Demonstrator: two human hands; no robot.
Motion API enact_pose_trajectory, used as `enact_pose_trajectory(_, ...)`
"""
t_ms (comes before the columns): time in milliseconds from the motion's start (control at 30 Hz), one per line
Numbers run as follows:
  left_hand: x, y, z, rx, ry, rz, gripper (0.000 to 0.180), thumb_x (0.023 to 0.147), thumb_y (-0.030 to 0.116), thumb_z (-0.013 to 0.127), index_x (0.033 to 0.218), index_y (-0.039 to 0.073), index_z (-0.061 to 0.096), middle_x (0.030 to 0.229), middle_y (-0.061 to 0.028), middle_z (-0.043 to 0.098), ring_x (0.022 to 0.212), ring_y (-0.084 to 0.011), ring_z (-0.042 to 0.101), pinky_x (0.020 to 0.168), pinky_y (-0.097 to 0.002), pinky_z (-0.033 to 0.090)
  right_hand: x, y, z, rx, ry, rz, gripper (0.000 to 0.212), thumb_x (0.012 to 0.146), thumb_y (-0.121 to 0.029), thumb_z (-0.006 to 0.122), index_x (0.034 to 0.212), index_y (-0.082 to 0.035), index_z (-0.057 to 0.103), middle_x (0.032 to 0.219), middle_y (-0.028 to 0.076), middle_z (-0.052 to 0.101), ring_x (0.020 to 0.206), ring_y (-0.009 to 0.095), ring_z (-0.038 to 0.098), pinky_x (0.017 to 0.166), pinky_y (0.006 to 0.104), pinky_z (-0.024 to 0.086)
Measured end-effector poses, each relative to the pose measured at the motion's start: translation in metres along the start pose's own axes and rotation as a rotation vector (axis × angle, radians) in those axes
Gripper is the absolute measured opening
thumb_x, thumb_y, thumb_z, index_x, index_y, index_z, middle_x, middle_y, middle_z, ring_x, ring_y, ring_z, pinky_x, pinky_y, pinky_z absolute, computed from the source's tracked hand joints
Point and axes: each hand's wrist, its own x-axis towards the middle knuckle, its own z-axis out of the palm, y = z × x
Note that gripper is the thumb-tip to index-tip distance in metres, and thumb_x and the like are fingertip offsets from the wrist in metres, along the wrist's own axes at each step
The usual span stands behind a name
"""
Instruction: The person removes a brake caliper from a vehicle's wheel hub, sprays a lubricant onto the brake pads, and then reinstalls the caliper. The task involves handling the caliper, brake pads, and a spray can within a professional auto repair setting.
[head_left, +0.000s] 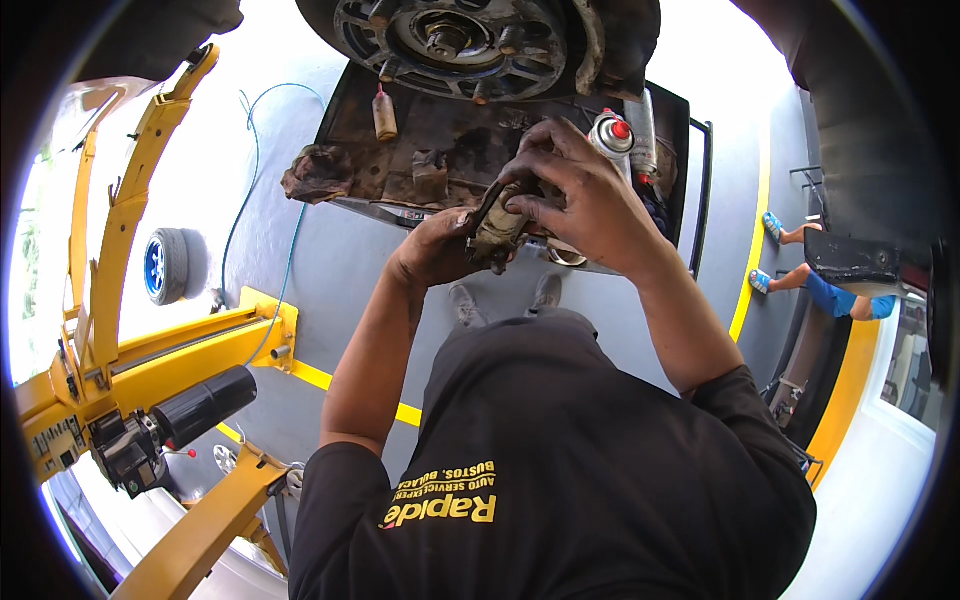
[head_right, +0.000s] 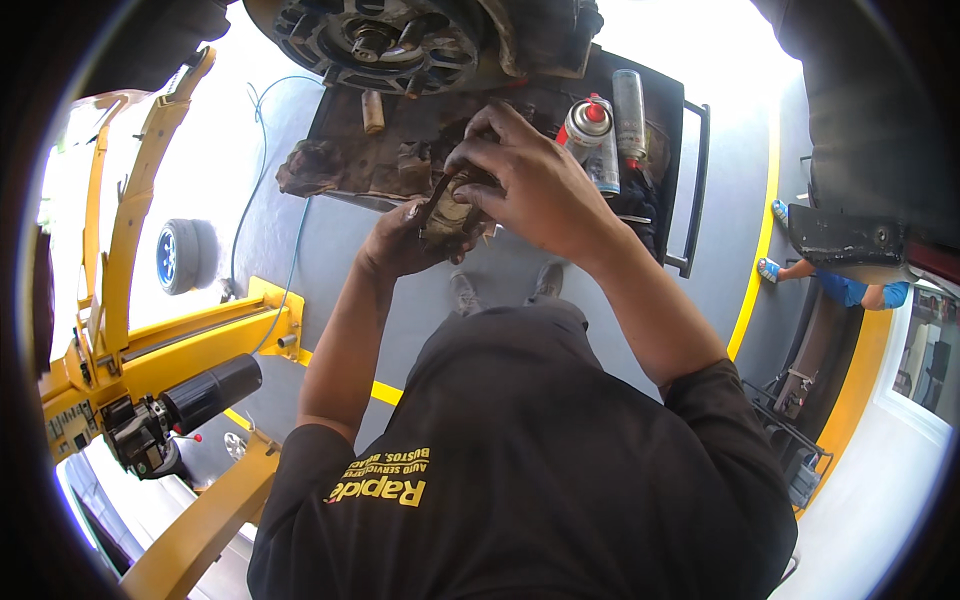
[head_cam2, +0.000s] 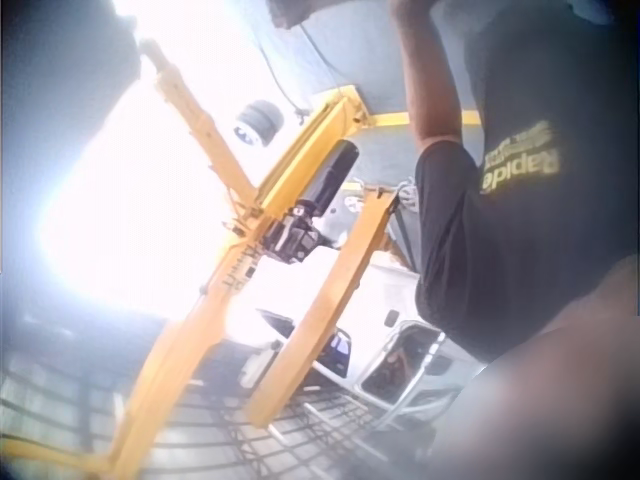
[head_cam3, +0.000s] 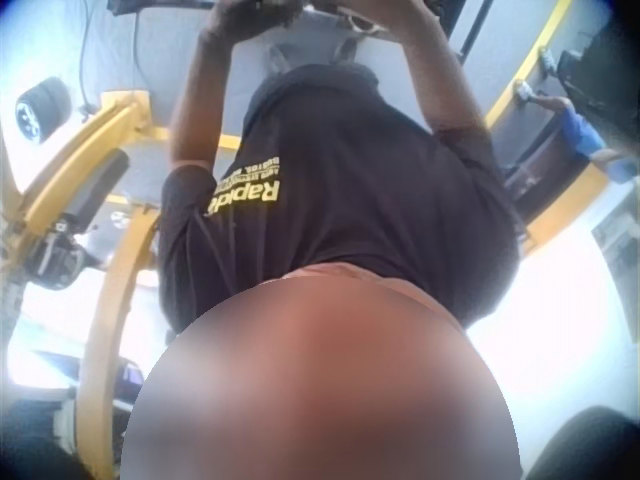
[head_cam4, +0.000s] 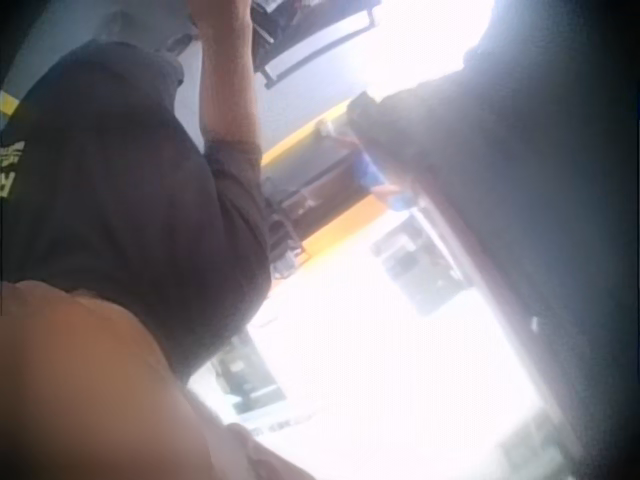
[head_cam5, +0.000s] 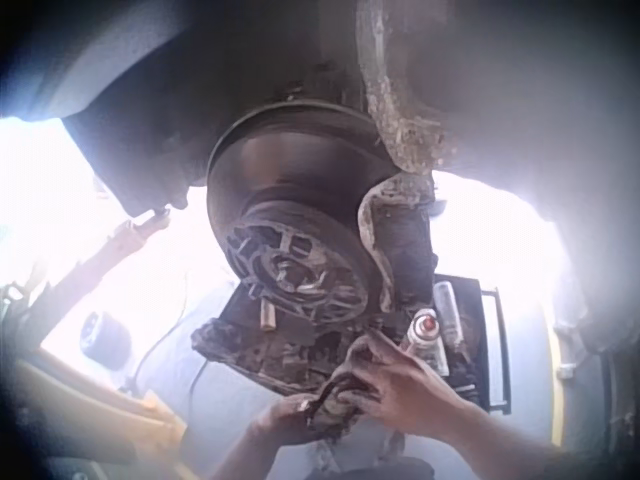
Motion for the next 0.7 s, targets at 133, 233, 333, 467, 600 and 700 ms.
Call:
enact_pose_trajectory(133,0.0,-0.001,0.002,0.048,-0.026,-0.004,0.084,0.089,0.06,0.07,0.14,-0.005,0.055,0.123,-0.02,0.066,0.096,-0.023,0.067,0.073,-0.0321,0.053,-0.006,0.002,0.007,0.044,0.072,0.072,0.042,0.081,-0.023,0.088,0.116,-0.01,0.07,0.115,0.007,0.062,0.103,0.025,0.065,0.088,0.0366,0.054)
enact_pose_trajectory(233,0.003,-0.002,0.003,0.104,-0.058,-0.006,0.088,0.087,0.062,0.07,0.139,-0.007,0.055,0.12,-0.0189,0.066,0.096,-0.021,0.066,0.068,-0.0291,0.051,-0.011,0.003,0.009,0.122,0.089,0.137,0.045,0.079,-0.022,0.09,0.118,-0.009,0.07,0.112,0.005,0.065,0.097,0.021,0.065,0.085,0.0337,0.053)
enact_pose_trajectory(333,0.006,-0.002,0.006,0.12,-0.07,-0.033,0.09,0.087,0.063,0.07,0.14,-0.008,0.055,0.116,-0.0174,0.065,0.095,-0.0202,0.065,0.067,-0.0285,0.05,-0.017,0.005,0.007,0.222,0.094,0.228,0.049,0.077,-0.02,0.092,0.119,-0.009,0.07,0.109,0.004,0.067,0.093,0.016,0.065,0.082,0.0317,0.053)
enact_pose_trajectory(467,0.008,-0.001,0.009,0.145,-0.05,-0.058,0.092,0.086,0.064,0.07,0.14,-0.009,0.054,0.114,-0.0165,0.064,0.094,-0.0203,0.064,0.067,-0.0285,0.05,-0.023,0.006,0.008,0.353,0.075,0.318,0.053,0.075,-0.018,0.093,0.121,-0.008,0.068,0.105,0.003,0.068,0.093,0.013,0.064,0.081,0.0304,0.053)
enact_pose_trajectory(600,0.009,0.001,0.011,0.169,-0.066,-0.08,0.093,0.084,0.064,0.071,0.14,-0.008,0.054,0.118,-0.0178,0.064,0.096,-0.0224,0.064,0.068,-0.0295,0.05,-0.028,0.006,0.01,0.353,0.107,0.306,0.055,0.074,-0.016,0.094,0.122,-0.008,0.068,0.108,0.003,0.067,0.093,0.013,0.063,0.082,0.0302,0.052)
enact_pose_trajectory(700,0.01,0.002,0.011,0.174,-0.056,-0.078,0.094,0.082,0.064,0.072,0.14,-0.008,0.054,0.119,-0.0184,0.063,0.097,-0.0234,0.064,0.068,-0.0304,0.05,-0.032,0.006,0.008,0.335,0.125,0.303,0.055,0.074,-0.016,0.094,0.122,-0.008,0.068,0.109,0.002,0.066,0.093,0.013,0.062,0.083,0.0298,0.052)
